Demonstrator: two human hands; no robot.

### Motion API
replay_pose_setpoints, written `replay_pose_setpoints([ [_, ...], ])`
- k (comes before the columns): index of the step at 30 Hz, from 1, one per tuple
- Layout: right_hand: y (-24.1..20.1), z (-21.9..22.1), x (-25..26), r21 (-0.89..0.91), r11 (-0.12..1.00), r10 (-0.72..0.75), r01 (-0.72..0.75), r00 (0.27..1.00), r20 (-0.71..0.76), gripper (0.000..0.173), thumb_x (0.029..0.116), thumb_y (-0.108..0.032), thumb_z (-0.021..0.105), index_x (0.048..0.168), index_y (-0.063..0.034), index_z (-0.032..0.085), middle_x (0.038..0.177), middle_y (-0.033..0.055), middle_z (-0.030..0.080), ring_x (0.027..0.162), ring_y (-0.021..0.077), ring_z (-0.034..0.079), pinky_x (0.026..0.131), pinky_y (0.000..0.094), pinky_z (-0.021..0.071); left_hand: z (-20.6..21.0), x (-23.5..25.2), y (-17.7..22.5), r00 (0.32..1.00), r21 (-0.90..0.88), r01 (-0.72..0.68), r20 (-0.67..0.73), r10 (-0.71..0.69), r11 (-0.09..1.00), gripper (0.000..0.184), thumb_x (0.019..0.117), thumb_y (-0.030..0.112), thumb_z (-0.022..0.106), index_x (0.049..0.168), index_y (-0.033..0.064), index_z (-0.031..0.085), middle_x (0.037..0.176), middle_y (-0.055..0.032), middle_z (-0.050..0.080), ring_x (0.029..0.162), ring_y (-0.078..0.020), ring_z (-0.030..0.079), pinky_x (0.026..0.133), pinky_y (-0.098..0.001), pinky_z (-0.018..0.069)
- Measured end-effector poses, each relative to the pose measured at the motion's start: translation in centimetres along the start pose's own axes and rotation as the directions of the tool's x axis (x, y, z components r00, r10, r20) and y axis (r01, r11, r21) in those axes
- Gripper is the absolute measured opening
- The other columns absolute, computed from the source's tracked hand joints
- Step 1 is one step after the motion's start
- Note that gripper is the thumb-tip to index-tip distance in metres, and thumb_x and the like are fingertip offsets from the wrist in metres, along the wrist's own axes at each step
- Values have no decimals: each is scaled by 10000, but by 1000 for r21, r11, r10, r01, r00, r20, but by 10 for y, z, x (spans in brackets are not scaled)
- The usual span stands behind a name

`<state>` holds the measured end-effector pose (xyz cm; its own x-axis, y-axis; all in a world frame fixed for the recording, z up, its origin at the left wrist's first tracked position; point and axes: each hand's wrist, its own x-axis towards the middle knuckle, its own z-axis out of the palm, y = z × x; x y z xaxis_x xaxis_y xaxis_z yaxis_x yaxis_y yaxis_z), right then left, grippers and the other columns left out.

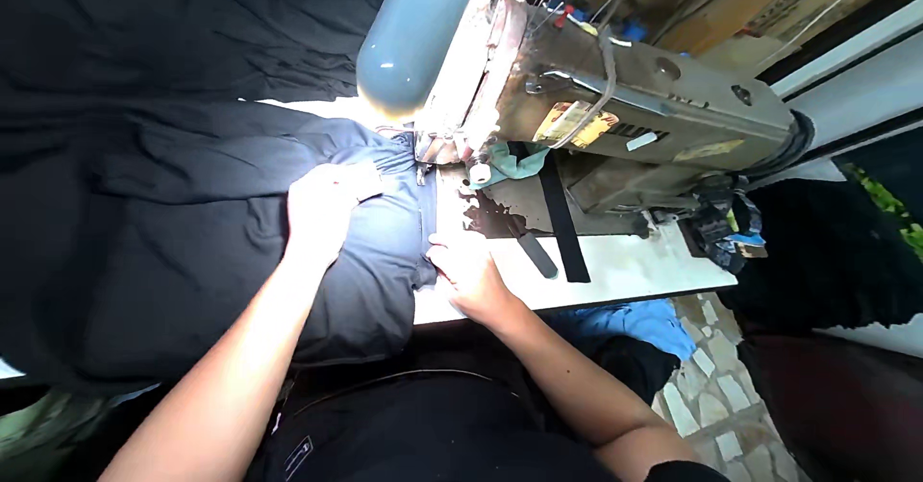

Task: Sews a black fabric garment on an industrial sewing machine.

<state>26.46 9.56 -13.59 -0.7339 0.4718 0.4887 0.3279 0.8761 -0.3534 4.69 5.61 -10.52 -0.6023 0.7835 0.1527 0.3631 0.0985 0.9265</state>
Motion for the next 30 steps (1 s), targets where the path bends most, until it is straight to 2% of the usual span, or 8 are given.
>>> replay_pose_setpoints([
  [3,-2,3,1,-11,1000,-4,4,1000,0,119,849,0,637,848,-34,751,1091,177,737,1074,344,701,881,538,556,2,2,14,998,-32,-17,53,19,999,131,975,68,639,996,-55,678,866,-57,651,756,-39,596,746,-241,519],
  [5,-1,4,0,-6,1000,-6,6,1000,-8,127,844,6,625,850,-23,748,1087,180,733,1059,343,702,867,531,562,12,-2,28,982,-109,-82,161,99,991,112,969,115,656,987,8,683,788,30,664,673,13,623,660,-178,551],
  [7,-1,5,-1,5,1000,-9,10,1000,-21,124,848,5,627,851,-24,748,1078,179,734,1042,337,704,868,517,565,25,1,33,950,-151,10,309,38,989,127,982,142,660,889,56,672,678,57,641,561,0,600,550,-175,528],
  [10,-2,3,-3,18,1000,20,-20,1000,-14,129,843,20,631,856,-18,754,1079,187,727,1045,342,703,872,510,575,28,13,33,872,178,113,454,-184,977,280,1047,191,583,844,9,642,641,-19,604,516,-81,574,531,-256,508],
  [14,-4,3,-5,22,998,53,-53,998,-20,139,860,23,624,900,-16,751,1101,185,719,1040,350,698,863,516,568,26,16,37,860,373,68,449,-244,925,291,1063,177,547,901,-42,651,705,-94,627,586,-162,606,624,-365,535],
  [18,-5,3,-6,18,998,54,-53,998,-37,154,868,33,616,931,-14,749,1106,192,720,1022,347,707,853,497,577,23,23,41,743,315,234,552,-378,920,214,1034,91,579,839,4,587,593,-21,562,449,-66,540,458,-194,474],
  [21,-5,2,-6,-12,999,40,-40,999,-28,150,858,34,627,925,-28,746,1102,179,727,1024,341,709,855,493,577,29,20,48,782,456,173,476,-403,873,286,1063,183,560,919,-48,651,689,-90,625,555,-140,604,585,-309,532],
  [30,-6,3,-6,-33,999,23,-24,999,-30,170,856,27,626,941,-48,752,1122,170,733,1050,340,706,849,503,567,35,15,53,790,515,166,441,-425,841,299,1069,212,554,963,-49,657,743,-111,662,607,-163,651,631,-330,568],
])
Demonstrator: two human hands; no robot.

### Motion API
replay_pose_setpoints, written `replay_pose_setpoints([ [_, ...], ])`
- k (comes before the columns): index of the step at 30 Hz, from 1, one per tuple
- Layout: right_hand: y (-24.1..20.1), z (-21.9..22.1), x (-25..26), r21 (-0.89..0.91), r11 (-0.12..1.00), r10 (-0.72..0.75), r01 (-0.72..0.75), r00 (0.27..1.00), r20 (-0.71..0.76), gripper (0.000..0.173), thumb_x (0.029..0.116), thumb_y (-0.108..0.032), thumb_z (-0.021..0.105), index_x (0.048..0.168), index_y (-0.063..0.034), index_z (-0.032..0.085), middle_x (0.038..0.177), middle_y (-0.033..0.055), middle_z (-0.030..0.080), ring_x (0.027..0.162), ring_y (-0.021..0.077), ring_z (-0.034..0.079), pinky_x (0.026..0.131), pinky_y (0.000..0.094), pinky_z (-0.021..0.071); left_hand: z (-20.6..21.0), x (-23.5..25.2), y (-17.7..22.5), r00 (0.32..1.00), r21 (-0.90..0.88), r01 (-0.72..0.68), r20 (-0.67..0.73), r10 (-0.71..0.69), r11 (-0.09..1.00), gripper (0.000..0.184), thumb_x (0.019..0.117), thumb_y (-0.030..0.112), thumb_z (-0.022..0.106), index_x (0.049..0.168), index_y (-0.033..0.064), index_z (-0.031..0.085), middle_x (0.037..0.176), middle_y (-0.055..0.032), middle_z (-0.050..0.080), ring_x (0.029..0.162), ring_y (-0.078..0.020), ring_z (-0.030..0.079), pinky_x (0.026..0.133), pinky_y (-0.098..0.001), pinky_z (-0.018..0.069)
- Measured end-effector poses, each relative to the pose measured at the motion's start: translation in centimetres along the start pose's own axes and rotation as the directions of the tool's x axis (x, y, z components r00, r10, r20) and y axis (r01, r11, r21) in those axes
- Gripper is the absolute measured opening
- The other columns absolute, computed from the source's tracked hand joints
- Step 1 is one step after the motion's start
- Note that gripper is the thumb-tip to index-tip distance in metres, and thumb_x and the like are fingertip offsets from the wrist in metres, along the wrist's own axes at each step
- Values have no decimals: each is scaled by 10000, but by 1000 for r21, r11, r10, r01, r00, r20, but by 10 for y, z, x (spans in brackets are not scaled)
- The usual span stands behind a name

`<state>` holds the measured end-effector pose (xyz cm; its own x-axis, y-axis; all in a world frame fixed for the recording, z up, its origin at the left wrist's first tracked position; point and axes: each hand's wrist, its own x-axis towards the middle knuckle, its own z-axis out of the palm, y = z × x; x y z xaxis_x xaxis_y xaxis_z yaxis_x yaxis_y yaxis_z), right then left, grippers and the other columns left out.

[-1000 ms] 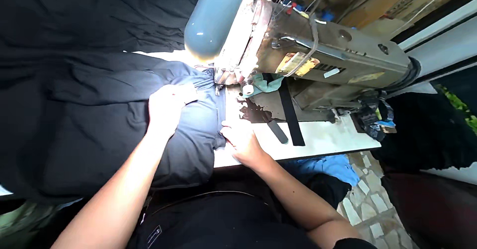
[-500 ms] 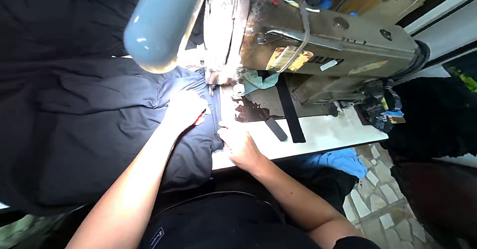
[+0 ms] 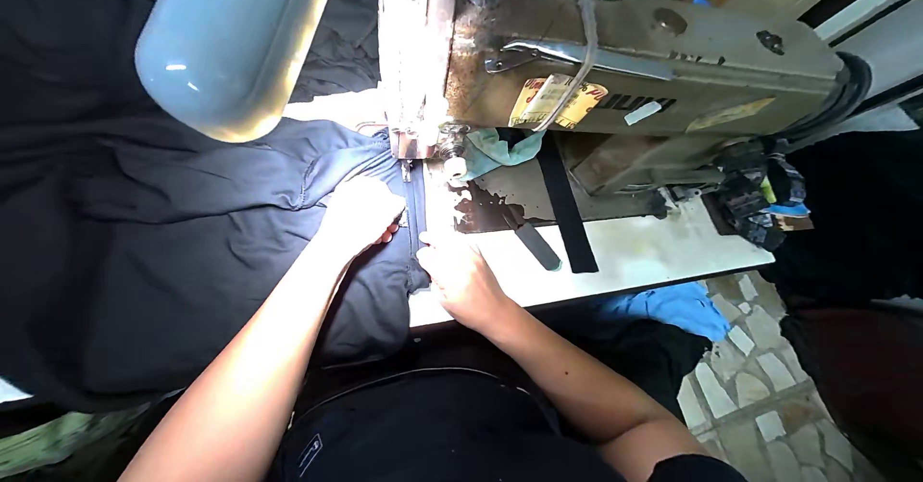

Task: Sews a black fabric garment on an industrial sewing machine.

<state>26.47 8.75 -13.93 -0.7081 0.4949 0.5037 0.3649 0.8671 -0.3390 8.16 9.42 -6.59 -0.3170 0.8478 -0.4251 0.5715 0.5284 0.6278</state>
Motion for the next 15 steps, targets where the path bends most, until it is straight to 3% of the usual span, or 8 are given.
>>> replay_pose_setpoints([
  [9,-2,-3,3,20,1000,5,-6,999,36,134,837,49,649,878,-45,736,1129,186,734,1091,343,703,887,503,564,5,-3,-1,998,31,-34,-48,35,999,294,1072,219,546,1024,-46,664,849,-177,700,717,-274,700,725,-458,583],
  [11,-3,-7,4,8,1000,-10,10,998,58,134,842,44,654,878,-48,745,1124,185,737,1120,351,696,922,514,557,7,-2,-3,990,136,-112,-71,122,984,265,1065,195,553,1036,-45,661,883,-206,692,787,-339,705,761,-529,571],
  [13,-3,-10,6,-2,999,-46,47,996,78,125,856,32,656,875,-49,750,1116,190,745,1165,374,683,962,527,548,10,-7,-1,970,299,-165,-126,210,940,265,1045,180,580,1088,-73,645,975,-274,671,959,-446,675,832,-627,508],
  [15,-4,-16,9,17,997,-83,81,990,115,133,885,18,641,887,-47,757,1098,193,751,1196,392,666,1001,535,529,17,-16,-7,892,453,-263,-222,393,852,272,1019,170,618,1138,-72,652,1031,-287,682,1022,-483,678,823,-641,519],
])
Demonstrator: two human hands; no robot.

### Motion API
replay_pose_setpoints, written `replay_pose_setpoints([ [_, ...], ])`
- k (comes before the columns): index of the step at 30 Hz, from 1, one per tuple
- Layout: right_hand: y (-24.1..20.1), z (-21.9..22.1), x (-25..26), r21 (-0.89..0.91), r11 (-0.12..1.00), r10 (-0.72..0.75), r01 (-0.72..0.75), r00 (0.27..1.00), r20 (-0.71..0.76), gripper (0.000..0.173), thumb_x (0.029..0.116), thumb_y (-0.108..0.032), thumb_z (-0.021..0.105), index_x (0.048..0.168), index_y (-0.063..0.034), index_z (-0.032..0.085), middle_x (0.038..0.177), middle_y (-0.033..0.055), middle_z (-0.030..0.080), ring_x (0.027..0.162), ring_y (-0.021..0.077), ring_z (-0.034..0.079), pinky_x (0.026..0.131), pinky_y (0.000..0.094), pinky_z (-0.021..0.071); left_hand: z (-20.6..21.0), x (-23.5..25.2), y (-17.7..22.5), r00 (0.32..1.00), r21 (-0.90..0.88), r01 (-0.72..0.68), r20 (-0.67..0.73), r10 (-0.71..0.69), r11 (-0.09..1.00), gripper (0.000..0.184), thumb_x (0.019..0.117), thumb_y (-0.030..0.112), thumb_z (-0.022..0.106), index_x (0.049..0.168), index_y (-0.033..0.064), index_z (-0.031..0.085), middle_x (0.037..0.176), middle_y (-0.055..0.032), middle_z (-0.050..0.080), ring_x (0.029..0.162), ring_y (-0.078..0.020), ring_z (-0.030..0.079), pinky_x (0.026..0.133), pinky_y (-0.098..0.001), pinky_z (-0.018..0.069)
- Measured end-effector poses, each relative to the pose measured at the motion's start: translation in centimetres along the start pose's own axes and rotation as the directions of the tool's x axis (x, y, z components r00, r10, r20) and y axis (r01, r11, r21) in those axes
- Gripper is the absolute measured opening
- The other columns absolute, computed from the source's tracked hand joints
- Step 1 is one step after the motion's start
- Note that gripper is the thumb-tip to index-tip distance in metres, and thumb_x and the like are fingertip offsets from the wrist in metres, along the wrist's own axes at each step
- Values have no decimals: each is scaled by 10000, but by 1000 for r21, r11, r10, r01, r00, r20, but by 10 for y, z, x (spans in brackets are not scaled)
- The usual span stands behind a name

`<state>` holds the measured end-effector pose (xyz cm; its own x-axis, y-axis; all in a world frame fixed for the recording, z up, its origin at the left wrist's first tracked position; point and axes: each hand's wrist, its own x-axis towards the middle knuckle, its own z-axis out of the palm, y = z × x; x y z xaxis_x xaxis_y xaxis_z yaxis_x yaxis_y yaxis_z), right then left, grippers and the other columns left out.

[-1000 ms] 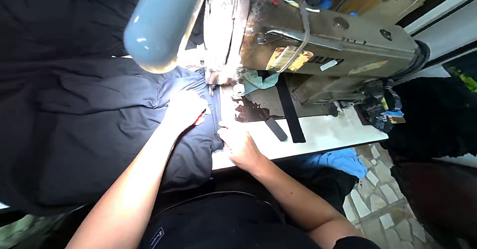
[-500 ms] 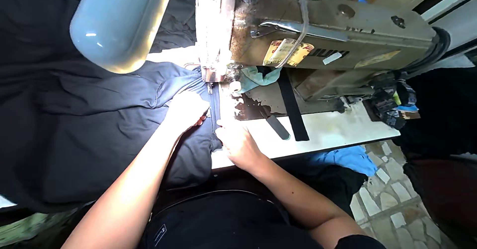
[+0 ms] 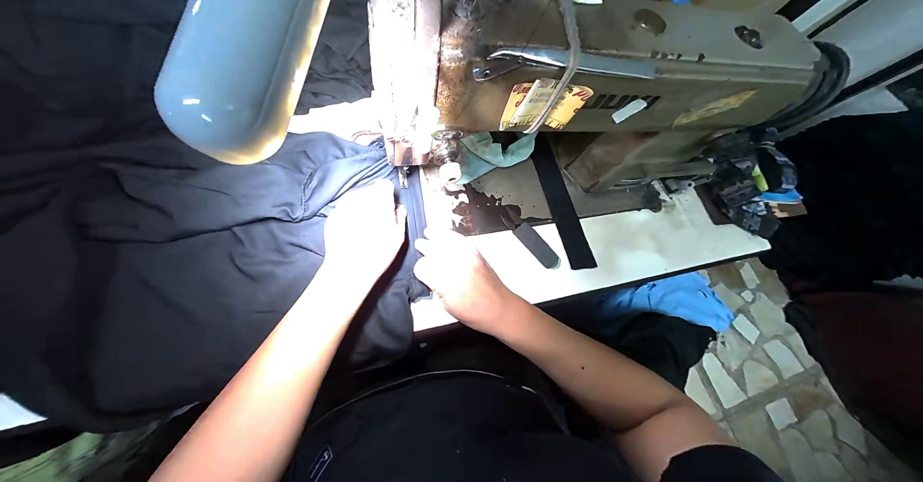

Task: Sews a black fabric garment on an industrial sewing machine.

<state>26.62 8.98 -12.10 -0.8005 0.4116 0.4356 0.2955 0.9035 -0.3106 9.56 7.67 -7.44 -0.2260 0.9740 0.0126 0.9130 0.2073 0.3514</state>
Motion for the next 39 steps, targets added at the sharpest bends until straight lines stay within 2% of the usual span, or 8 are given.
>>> replay_pose_setpoints([
  [3,0,-7,7,-15,998,-65,66,997,40,135,909,3,628,878,-39,752,1016,200,748,1111,371,697,972,495,546,24,-8,-23,867,75,-435,-236,439,898,312,936,133,590,1187,-20,696,1168,-244,683,1124,-464,641,940,-635,476],
  [6,-2,-13,12,-28,996,-80,85,988,128,146,946,-4,601,907,-24,740,933,177,715,1021,333,690,957,456,533,40,-9,-41,782,116,-586,-179,597,802,445,972,232,457,1311,65,692,1395,-173,638,1298,-465,560,996,-659,417],
  [11,-5,-12,13,-89,993,-69,81,988,136,137,937,-22,612,936,-46,747,881,152,689,943,319,688,840,441,558,36,-11,-50,772,155,-609,-107,626,778,506,979,261,387,1337,44,672,1449,-160,605,1325,-460,546,1009,-640,423],
  [17,-7,-14,13,-113,990,-68,86,985,156,156,956,-29,592,978,-50,745,964,165,722,1000,325,703,868,441,566,26,-16,-51,839,163,-544,88,537,823,560,1028,337,324,1484,109,556,1565,-109,499,1461,-430,401,1106,-657,324],
  [22,-6,-21,15,-72,996,-30,49,970,242,163,983,-34,562,993,-15,724,974,193,713,1011,349,701,879,463,567,30,-14,-49,855,150,-519,96,510,842,573,1028,346,302,1500,124,540,1582,-94,480,1490,-429,357,1124,-690,272],
  [28,-5,-21,18,-35,999,6,6,947,320,162,984,-25,551,993,-19,713,965,192,690,1026,359,672,914,476,533,42,-13,-63,716,38,-660,-274,643,751,380,932,235,463,1051,52,775,1210,-197,705,1309,-477,545,1023,-682,402],
  [34,-2,-17,20,-44,999,22,-11,968,251,154,966,-12,572,969,-18,726,979,202,707,1046,375,677,903,493,544,39,-5,-64,701,32,-674,-290,652,738,382,926,237,463,1023,61,788,1172,-206,709,1262,-480,571,1018,-658,419],
  [39,10,-10,21,-73,997,-15,28,983,182,161,952,-10,597,987,-55,747,1033,172,727,1114,343,670,1009,500,497,39,6,-67,712,47,-666,-255,654,744,404,919,248,463,1068,41,776,1169,-220,704,1248,-487,574,1024,-650,419],
])
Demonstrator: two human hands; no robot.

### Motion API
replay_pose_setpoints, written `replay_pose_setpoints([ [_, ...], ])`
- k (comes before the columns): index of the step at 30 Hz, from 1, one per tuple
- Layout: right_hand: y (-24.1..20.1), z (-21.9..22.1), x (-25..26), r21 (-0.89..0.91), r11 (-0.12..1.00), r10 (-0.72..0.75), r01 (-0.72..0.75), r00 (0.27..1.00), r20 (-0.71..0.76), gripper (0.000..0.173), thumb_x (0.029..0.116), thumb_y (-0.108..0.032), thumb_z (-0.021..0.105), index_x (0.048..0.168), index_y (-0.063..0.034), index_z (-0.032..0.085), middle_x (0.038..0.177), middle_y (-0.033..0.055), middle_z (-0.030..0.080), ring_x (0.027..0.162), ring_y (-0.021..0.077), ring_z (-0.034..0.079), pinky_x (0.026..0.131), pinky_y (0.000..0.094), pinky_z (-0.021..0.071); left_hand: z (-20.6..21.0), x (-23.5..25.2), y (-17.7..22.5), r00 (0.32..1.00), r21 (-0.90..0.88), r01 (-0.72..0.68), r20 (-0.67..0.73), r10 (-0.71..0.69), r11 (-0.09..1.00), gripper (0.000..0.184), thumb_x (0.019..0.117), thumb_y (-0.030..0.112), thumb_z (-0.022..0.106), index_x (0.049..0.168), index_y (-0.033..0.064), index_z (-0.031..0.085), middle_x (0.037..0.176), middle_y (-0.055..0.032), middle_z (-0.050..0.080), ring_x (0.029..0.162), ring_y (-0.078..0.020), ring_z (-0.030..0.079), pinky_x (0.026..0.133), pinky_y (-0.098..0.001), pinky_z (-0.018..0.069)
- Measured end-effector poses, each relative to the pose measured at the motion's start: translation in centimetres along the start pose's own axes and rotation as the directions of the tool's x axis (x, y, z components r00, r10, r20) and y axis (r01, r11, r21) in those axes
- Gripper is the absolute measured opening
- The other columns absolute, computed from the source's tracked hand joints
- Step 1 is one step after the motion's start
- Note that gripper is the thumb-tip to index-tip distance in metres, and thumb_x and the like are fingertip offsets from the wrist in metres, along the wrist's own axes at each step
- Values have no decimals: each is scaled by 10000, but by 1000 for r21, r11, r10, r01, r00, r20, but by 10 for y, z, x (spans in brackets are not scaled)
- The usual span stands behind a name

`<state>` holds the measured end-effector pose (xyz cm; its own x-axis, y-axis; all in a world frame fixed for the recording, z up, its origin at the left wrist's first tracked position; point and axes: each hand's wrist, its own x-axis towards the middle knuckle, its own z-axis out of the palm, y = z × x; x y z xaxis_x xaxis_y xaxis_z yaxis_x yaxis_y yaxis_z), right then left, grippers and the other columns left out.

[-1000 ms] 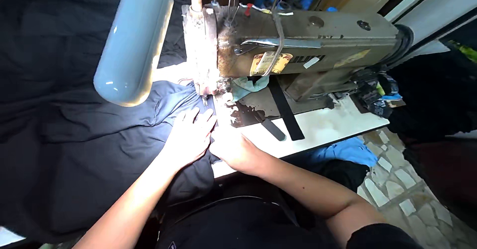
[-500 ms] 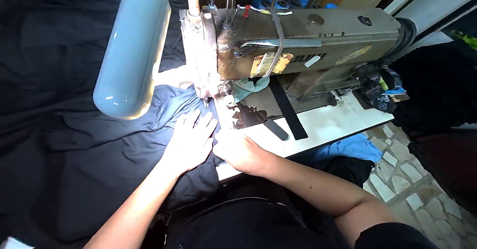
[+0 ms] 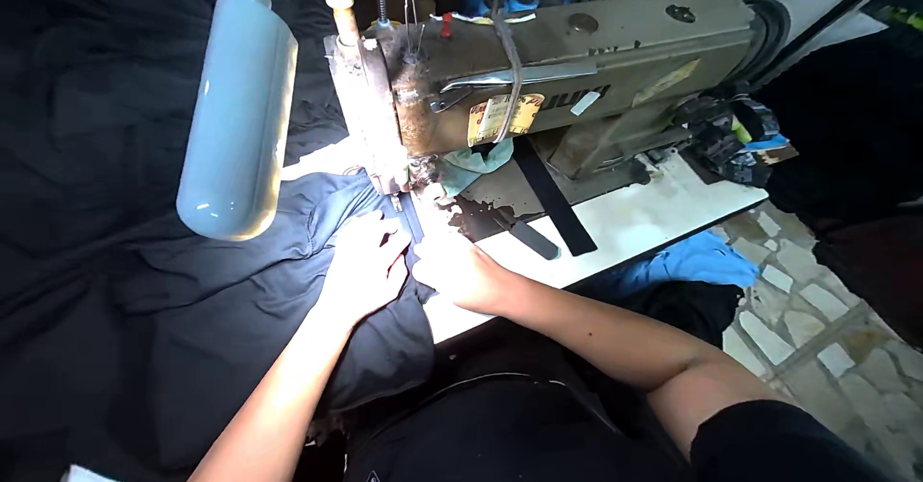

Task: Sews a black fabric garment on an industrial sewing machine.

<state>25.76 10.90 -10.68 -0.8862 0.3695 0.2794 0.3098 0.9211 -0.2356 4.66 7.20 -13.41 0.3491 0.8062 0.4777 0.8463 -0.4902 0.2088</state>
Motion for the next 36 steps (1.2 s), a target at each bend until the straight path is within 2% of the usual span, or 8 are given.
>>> replay_pose_setpoints([
  [14,24,4,22,75,994,76,-76,997,0,262,868,61,683,1117,-2,736,1191,222,696,1217,385,621,1056,536,460,1,18,-11,997,52,78,-34,-76,996,389,886,188,482,1079,14,772,1220,-284,659,1255,-522,550,1047,-664,401],
  [16,26,4,25,112,990,94,-89,995,-45,232,891,80,647,1093,12,739,1191,222,703,1211,387,630,1072,536,452,-8,17,20,974,-32,210,-84,-212,977,340,885,134,496,1016,-10,774,1208,-272,655,1248,-478,558,1051,-627,407],
  [19,30,6,30,108,985,133,-135,991,19,246,866,-22,718,1110,12,735,1193,212,701,1208,371,621,1072,525,444,-18,0,100,904,-243,353,-161,-396,904,314,919,150,459,911,32,750,947,-116,702,954,-225,673,838,-365,546],
  [22,26,-4,36,153,947,265,-283,956,128,252,923,-35,671,1167,5,722,1203,206,689,1207,360,610,1085,517,435,-12,-27,150,889,-141,455,133,-439,879,444,956,329,521,1172,8,739,1225,-230,702,1212,-407,644,1051,-578,463],
  [24,23,-2,38,206,914,336,-349,937,97,221,941,-24,638,1138,8,733,1140,212,699,1146,360,636,1056,517,460,-12,-21,135,821,-12,534,249,-514,846,633,961,486,502,1342,1,645,1399,-283,586,1352,-490,507,1112,-695,336],
  [27,19,3,43,220,889,394,-402,915,84,213,952,-87,647,1126,12,718,1122,210,699,1129,355,641,1024,519,476,-11,13,76,779,69,624,23,-627,778,637,873,546,532,1145,-6,695,1135,-273,655,1110,-485,616,901,-692,454],
  [31,13,10,53,176,863,476,-473,879,31,289,962,-294,629,1091,-65,750,1071,144,720,1084,294,669,972,490,513,-13,38,22,740,166,672,-113,-663,722,272,920,157,631,1033,-87,673,1163,-349,636,1160,-539,598,949,-699,445],
  [36,7,5,44,253,870,448,-423,893,-47,275,939,-220,669,1083,2,743,1090,201,725,1103,334,674,1003,499,502,-32,17,27,764,-233,572,-196,-614,786,321,1042,144,489,1149,-94,675,1197,-277,674,1183,-363,639,1041,-524,479],
])
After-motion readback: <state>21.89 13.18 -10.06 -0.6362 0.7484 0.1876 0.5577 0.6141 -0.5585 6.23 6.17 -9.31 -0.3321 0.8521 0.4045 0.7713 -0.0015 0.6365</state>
